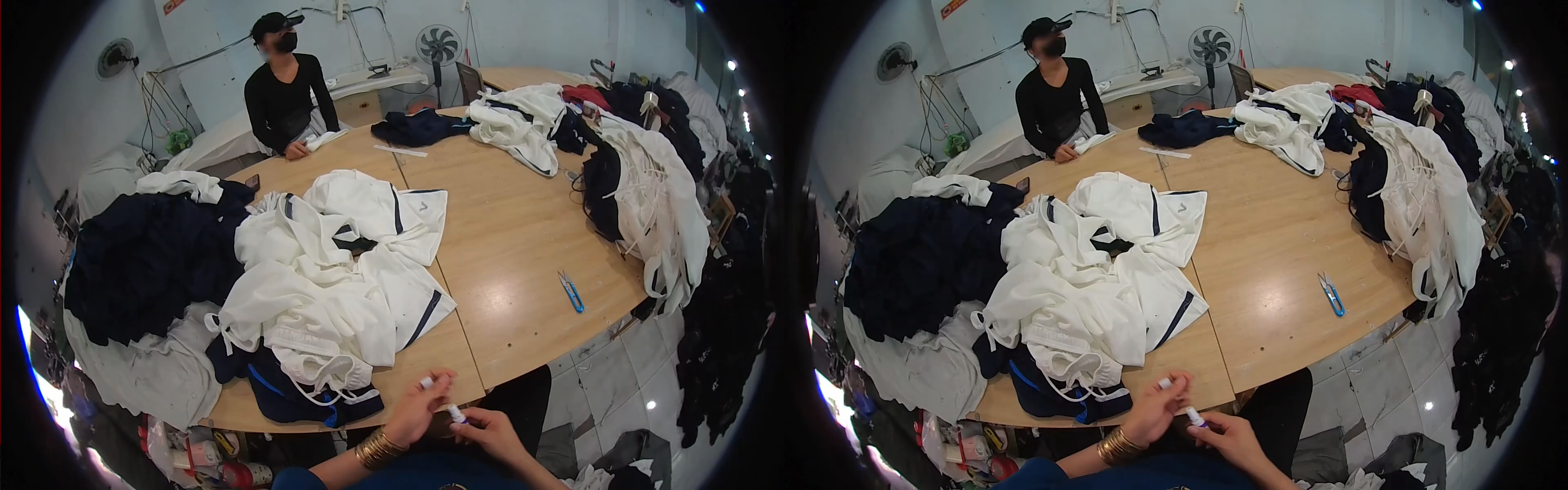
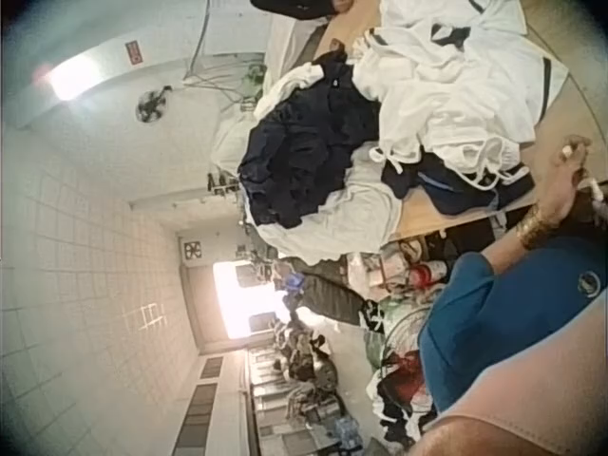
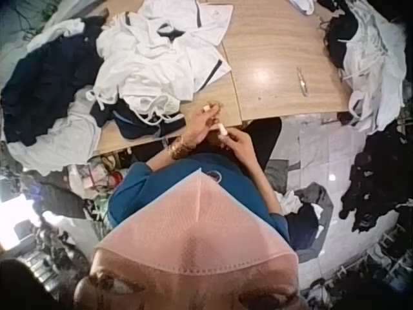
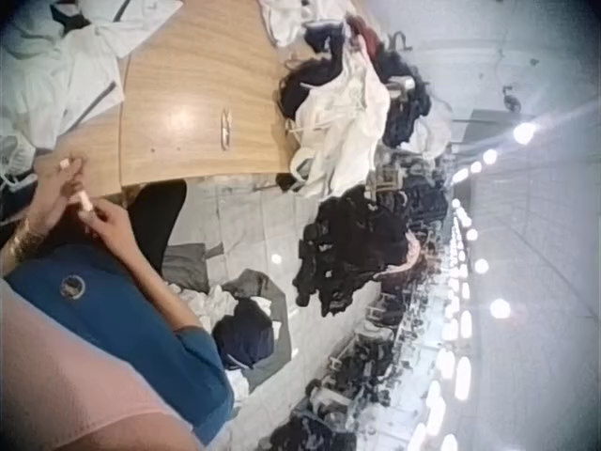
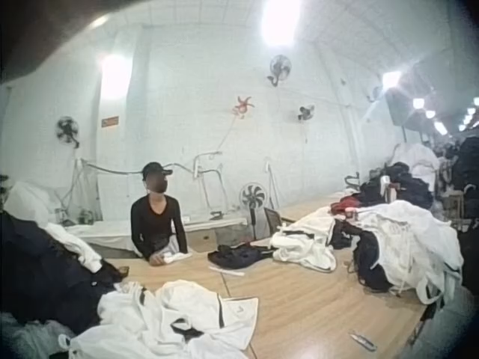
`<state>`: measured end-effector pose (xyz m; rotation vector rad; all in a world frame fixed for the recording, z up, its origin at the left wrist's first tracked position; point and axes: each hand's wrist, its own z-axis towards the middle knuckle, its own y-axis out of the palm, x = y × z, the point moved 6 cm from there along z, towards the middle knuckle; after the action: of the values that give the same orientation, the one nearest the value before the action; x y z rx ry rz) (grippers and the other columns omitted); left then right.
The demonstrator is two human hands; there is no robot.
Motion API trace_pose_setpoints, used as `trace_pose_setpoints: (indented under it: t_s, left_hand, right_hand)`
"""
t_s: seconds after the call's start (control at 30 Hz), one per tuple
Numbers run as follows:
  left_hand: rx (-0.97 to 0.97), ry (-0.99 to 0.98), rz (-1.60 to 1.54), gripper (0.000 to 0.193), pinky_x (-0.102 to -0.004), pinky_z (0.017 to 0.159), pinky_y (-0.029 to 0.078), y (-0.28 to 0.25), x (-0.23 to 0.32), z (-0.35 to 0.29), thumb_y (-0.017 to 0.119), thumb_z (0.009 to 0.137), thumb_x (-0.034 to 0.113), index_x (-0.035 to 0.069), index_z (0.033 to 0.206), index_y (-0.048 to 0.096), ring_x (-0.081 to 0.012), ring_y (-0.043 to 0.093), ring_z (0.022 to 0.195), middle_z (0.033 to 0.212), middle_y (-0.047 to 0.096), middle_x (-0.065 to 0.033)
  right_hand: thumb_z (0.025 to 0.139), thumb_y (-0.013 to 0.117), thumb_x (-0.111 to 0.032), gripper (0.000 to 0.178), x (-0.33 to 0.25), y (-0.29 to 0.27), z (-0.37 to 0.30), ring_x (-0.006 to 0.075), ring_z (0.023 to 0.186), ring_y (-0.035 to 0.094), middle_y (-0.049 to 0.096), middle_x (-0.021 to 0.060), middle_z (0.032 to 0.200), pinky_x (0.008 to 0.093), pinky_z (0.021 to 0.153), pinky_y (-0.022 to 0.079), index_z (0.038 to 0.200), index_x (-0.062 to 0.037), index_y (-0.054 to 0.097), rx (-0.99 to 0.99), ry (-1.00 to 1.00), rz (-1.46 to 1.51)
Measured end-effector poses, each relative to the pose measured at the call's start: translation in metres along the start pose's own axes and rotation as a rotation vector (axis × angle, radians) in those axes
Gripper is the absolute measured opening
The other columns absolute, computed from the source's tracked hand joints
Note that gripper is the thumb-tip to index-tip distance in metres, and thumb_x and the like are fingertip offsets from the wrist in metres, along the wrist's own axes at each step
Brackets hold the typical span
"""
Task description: Trimming loose threads and inspecting white athletic pants at a textile workshop.
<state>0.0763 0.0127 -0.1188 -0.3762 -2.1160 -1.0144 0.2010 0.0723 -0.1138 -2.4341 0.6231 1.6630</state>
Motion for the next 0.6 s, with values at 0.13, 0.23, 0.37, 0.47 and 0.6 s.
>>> trace_pose_setpoints:
  t_s: [0.13,0.23,0.37,0.47,0.6]
  left_hand:
    - [-0.404,0.142,0.162,0.018,-0.0184,0.054,0.03,0.035,0.055,-0.022,0.051,0.092,0.016,0.002,0.098,0.061,-0.0028,0.036,0.059,0.078,0.049,0.0024]
    - [-0.864,0.313,0.273,0.023,-0.0229,0.056,0.033,0.107,0.115,-0.068,0.051,0.093,0.021,0.001,0.099,0.061,-0.0088,0.04,0.061,0.076,0.048,0.0001]
    - [-1.347,0.793,0.071,0.033,-0.0215,0.048,0.035,0.136,0.142,-0.11,0.067,0.083,0.025,-0.001,0.104,0.061,-0.0115,0.05,0.065,0.092,0.057,-0.0066]
    - [-1.234,0.762,0.111,0.02,-0.0245,0.045,0.031,0.144,0.151,-0.114,0.069,0.081,0.021,0.002,0.086,0.065,-0.0113,0.045,0.058,0.081,0.054,-0.0048]
    - [-1.096,0.697,0.177,0.014,-0.0257,0.048,0.034,0.125,0.138,-0.109,0.065,0.084,0.017,0.004,0.085,0.06,-0.0147,0.045,0.055,0.081,0.053,-0.0053]
  right_hand:
    - [0.084,0.064,-0.013,0.018,-0.01,-0.042,-0.007,0.0059,0.064,0.057,0.062,0.0017,0.074,0.019,0.057,0.044,0.096,-0.0002,0.063,0.19,-0.095,0.042]
    - [0.084,0.063,-0.01,0.017,-0.028,-0.064,-0.01,0.0057,0.065,0.057,0.061,0.0022,0.075,0.0183,0.057,0.043,0.097,0.0008,0.062,0.305,-0.175,0.075]
    - [0.083,0.062,-0.006,0.018,-0.049,-0.044,-0.003,0.0073,0.065,0.057,0.062,0.0028,0.077,0.019,0.058,0.044,0.099,0.0015,0.063,0.27,-0.209,0.043]
    - [0.082,0.064,-0.005,0.019,-0.056,-0.029,0.0,0.0065,0.069,0.057,0.062,0.0027,0.078,0.0189,0.06,0.044,0.1,0.0006,0.063,0.225,-0.243,-0.088]
    - [0.08,0.066,-0.006,0.019,-0.055,-0.023,0.001,0.0055,0.07,0.057,0.063,0.0025,0.079,0.0195,0.062,0.045,0.098,0.0007,0.064,0.216,-0.269,-0.158]
